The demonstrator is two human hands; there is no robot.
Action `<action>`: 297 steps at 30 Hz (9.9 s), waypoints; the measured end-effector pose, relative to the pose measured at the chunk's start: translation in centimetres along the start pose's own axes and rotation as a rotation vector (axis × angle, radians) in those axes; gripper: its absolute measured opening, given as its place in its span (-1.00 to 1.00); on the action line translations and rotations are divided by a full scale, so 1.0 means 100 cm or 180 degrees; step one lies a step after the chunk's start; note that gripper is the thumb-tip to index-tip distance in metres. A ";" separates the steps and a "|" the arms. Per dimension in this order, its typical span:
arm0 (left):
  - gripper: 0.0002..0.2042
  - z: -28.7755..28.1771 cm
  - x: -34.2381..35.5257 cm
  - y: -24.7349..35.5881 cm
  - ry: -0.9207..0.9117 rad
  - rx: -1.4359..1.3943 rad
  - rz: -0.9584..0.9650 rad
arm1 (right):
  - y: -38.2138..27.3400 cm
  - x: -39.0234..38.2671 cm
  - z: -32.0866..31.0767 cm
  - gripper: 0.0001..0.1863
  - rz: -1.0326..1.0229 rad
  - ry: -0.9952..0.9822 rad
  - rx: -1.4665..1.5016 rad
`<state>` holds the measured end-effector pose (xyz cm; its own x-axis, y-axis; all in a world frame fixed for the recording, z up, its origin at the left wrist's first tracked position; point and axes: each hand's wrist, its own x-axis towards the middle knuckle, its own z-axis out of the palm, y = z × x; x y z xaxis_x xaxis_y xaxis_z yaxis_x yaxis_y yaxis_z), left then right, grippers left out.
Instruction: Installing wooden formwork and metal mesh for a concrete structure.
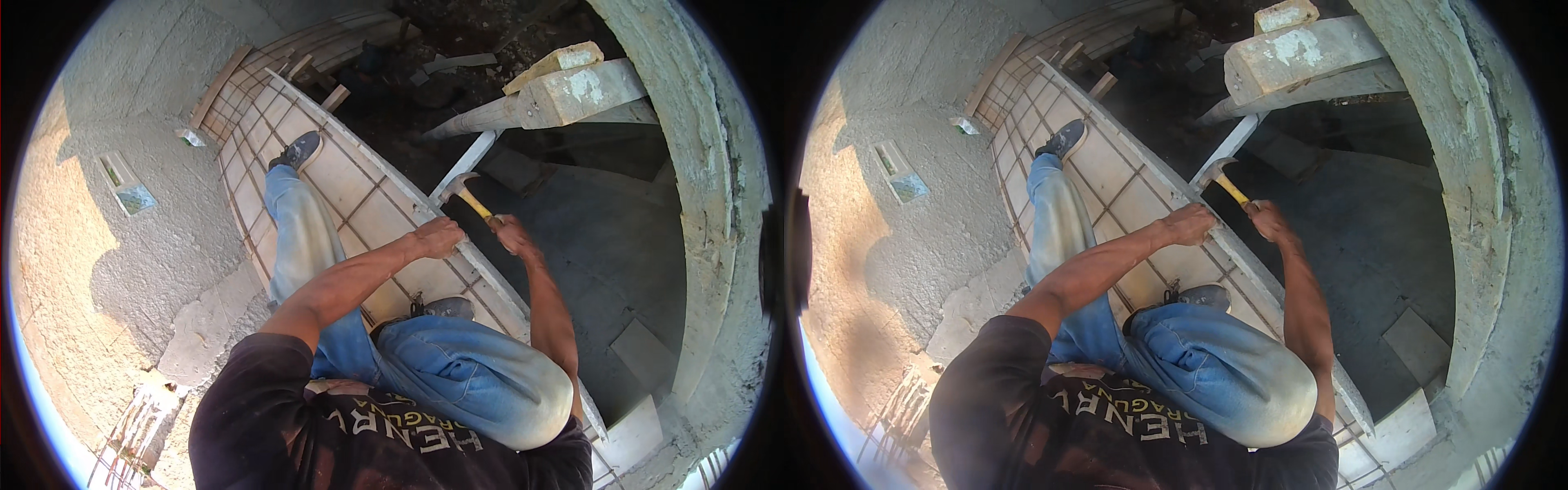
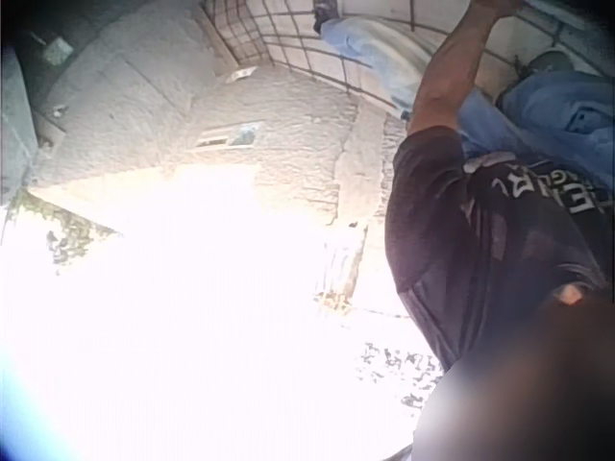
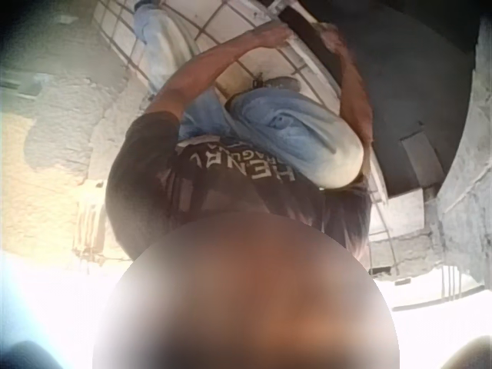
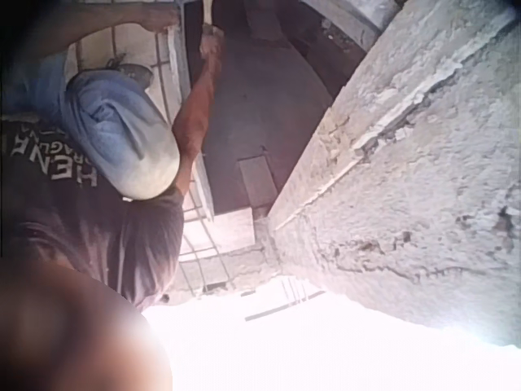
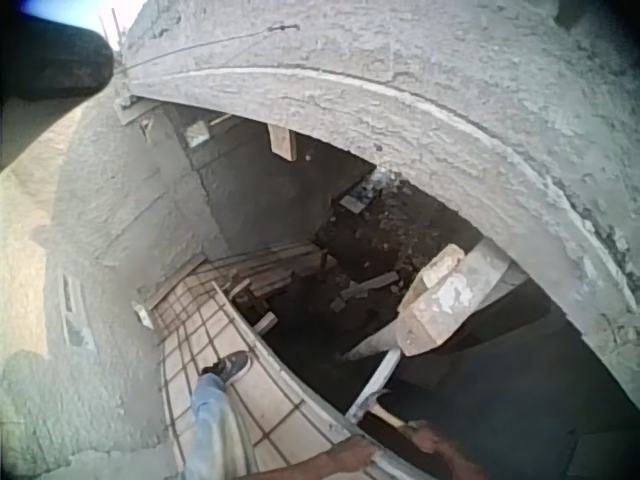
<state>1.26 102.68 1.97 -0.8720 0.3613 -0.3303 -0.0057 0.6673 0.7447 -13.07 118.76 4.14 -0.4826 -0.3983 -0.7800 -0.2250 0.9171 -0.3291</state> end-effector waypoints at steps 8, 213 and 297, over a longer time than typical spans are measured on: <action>-0.79 0.008 0.002 -0.009 0.0201 -0.0044 0.0109 | 0.017 0.014 0.007 -0.58 0.0549 0.2061 0.3165; -0.19 -0.887 -0.232 0.227 0.5652 0.2607 0.2321 | -0.351 -0.381 0.047 -0.77 0.2307 0.6440 0.5132; -0.70 -0.942 -0.076 0.320 0.1296 0.2271 0.1738 | -0.371 -0.402 0.072 -0.78 0.2944 0.6228 0.5303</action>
<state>-38.41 59.91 82.99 -0.7696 0.5741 0.2794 0.6278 0.7603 0.1668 20.76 100.84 43.87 -0.0274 0.9751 -0.2199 0.2454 -0.2067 -0.9471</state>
